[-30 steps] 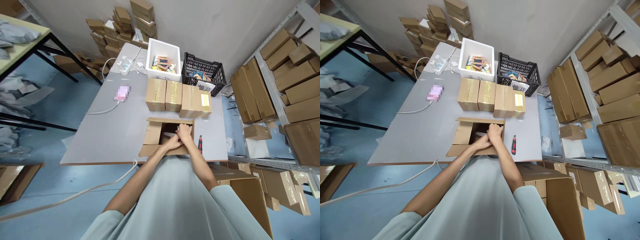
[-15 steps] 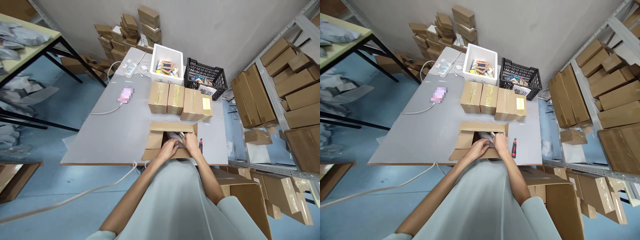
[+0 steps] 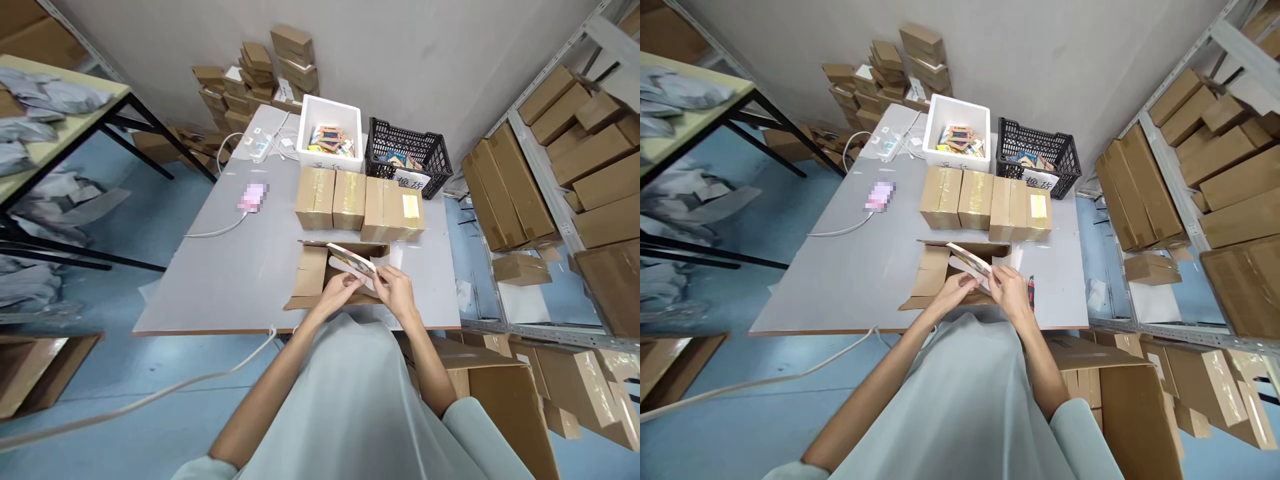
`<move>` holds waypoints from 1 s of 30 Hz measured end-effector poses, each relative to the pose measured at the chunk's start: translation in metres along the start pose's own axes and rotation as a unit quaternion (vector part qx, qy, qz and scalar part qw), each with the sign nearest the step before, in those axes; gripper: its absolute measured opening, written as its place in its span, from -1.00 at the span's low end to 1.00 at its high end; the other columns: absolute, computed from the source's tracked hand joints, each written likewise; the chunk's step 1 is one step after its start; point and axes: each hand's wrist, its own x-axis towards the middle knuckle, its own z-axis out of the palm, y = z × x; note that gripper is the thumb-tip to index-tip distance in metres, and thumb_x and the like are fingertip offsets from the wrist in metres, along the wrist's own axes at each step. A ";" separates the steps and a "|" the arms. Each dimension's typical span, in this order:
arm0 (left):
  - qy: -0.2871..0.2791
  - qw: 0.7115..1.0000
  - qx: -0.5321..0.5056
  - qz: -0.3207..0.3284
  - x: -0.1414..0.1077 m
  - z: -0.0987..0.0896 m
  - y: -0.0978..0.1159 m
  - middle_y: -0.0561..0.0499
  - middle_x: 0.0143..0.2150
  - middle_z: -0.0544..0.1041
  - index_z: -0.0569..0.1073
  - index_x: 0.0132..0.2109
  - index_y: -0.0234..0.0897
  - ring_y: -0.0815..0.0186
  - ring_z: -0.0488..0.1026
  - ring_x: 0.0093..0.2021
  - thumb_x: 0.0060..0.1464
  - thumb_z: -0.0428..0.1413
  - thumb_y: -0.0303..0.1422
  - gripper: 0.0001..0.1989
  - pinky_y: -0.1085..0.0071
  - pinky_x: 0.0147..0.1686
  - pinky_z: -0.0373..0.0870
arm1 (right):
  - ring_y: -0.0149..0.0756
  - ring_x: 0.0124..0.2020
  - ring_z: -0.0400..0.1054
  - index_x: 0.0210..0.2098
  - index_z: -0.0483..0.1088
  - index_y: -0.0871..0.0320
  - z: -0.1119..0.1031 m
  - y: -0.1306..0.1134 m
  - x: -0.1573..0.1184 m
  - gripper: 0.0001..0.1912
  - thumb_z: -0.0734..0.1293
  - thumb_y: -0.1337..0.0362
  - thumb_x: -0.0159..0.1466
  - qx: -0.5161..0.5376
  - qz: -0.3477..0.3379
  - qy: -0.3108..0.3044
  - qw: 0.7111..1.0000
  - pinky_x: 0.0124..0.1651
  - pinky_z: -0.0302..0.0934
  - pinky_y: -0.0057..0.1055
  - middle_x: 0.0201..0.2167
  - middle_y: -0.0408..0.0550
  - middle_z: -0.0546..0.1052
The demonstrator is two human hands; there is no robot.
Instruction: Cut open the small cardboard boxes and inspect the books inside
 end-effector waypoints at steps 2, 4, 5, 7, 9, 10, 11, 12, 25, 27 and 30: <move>0.068 0.996 0.045 -0.034 0.001 -0.001 0.004 -0.17 -0.13 0.79 0.72 -0.04 -0.34 -0.01 0.72 -0.07 0.11 0.30 -0.13 -0.60 0.20 0.01 0.60 | -0.14 -0.18 0.65 0.07 0.74 0.10 0.004 0.002 -0.004 -0.65 0.28 0.22 0.58 0.054 0.001 0.045 0.998 -0.04 0.50 -0.32 -0.18 0.04 0.76; 0.115 0.981 0.141 -0.064 0.001 -0.004 0.008 -0.16 -0.19 0.77 0.71 -0.11 -0.32 -0.02 0.71 -0.11 0.12 0.28 -0.23 -0.72 0.23 -0.08 0.56 | -0.16 -0.19 0.65 0.06 0.75 0.10 0.002 0.000 -0.008 -0.63 0.30 0.16 0.57 0.112 0.007 0.101 0.989 -0.05 0.54 -0.31 -0.15 0.06 0.77; 0.124 0.969 0.202 -0.070 0.001 -0.007 0.010 -0.17 -0.20 0.77 0.71 -0.13 -0.31 -0.02 0.70 -0.11 0.15 0.28 -0.26 -0.77 0.25 -0.10 0.53 | -0.17 -0.19 0.65 0.03 0.76 0.11 -0.001 -0.002 -0.009 -0.64 0.32 0.13 0.55 0.142 0.017 0.136 0.980 -0.07 0.56 -0.31 -0.13 0.07 0.77; 0.125 0.936 0.322 -0.073 -0.001 -0.013 0.015 -0.21 -0.17 0.76 0.70 -0.12 -0.31 -0.04 0.70 -0.08 0.26 0.25 -0.29 -0.80 0.26 -0.11 0.48 | -0.19 -0.24 0.62 -0.08 0.77 0.13 -0.015 -0.005 -0.014 -0.65 0.40 0.05 0.52 0.198 0.053 0.212 0.956 -0.16 0.57 -0.33 -0.18 0.06 0.76; 0.123 0.904 0.406 -0.058 -0.005 -0.021 0.020 -0.26 -0.05 0.75 0.70 0.02 -0.34 -0.05 0.70 -0.01 0.38 0.18 -0.33 -0.76 0.26 -0.08 0.48 | -0.24 -0.29 0.57 -0.19 0.75 0.17 -0.036 -0.008 -0.018 -0.62 0.48 -0.03 0.47 0.248 0.104 0.282 0.921 -0.22 0.56 -0.36 -0.27 0.01 0.72; 0.125 0.890 0.437 -0.046 -0.007 -0.024 0.023 -0.28 0.03 0.73 0.69 0.12 -0.34 -0.05 0.69 0.03 0.41 0.15 -0.36 -0.71 0.25 -0.05 0.48 | -0.25 -0.30 0.56 -0.21 0.73 0.18 -0.048 -0.008 -0.020 -0.60 0.51 -0.06 0.45 0.270 0.130 0.315 0.900 -0.21 0.57 -0.36 -0.29 -0.01 0.70; 0.124 0.876 0.464 -0.035 -0.008 -0.028 0.026 -0.30 0.13 0.70 0.66 0.22 -0.33 -0.04 0.69 0.05 0.43 0.11 -0.41 -0.66 0.25 -0.03 0.49 | -0.26 -0.28 0.56 -0.22 0.72 0.19 -0.059 -0.008 -0.022 -0.57 0.54 -0.09 0.42 0.292 0.152 0.347 0.878 -0.19 0.59 -0.36 -0.29 -0.03 0.69; 0.119 0.864 0.489 -0.028 -0.008 -0.031 0.028 -0.32 0.23 0.65 0.64 0.29 -0.31 -0.04 0.69 0.06 0.44 0.07 -0.45 -0.60 0.23 0.00 0.50 | -0.27 -0.27 0.57 -0.22 0.71 0.20 -0.070 -0.007 -0.025 -0.56 0.56 -0.11 0.40 0.314 0.169 0.378 0.855 -0.16 0.61 -0.36 -0.29 -0.04 0.69; -0.124 0.853 0.505 -0.032 0.024 -0.051 0.032 -0.20 -0.09 0.78 0.70 -0.18 -0.19 0.02 0.72 0.00 0.25 0.25 -0.37 -0.90 0.31 0.00 0.51 | -0.41 -0.36 0.47 -0.35 0.59 0.16 -0.072 -0.001 -0.045 -0.46 0.76 -0.13 0.07 0.524 0.258 0.380 0.717 -0.30 0.50 -0.51 -0.37 -0.17 0.58; -0.135 0.860 0.492 -0.019 0.021 -0.048 0.036 -0.15 -0.17 0.77 0.68 -0.25 -0.17 0.04 0.73 -0.07 0.32 0.21 -0.31 -0.82 0.32 -0.04 0.50 | -0.41 -0.34 0.48 -0.33 0.60 0.16 -0.064 -0.005 -0.044 -0.45 0.76 -0.15 0.07 0.543 0.269 0.356 0.711 -0.28 0.49 -0.51 -0.33 -0.15 0.61; -0.114 0.864 0.490 -0.008 0.012 -0.043 0.047 -0.21 -0.27 0.74 0.64 -0.34 -0.19 -0.05 0.73 -0.12 0.42 0.13 -0.22 -0.64 0.24 -0.04 0.49 | -0.37 -0.25 0.53 -0.25 0.66 0.16 -0.054 -0.009 -0.040 -0.42 0.78 -0.14 0.04 0.574 0.288 0.334 0.690 -0.24 0.51 -0.51 -0.20 -0.07 0.68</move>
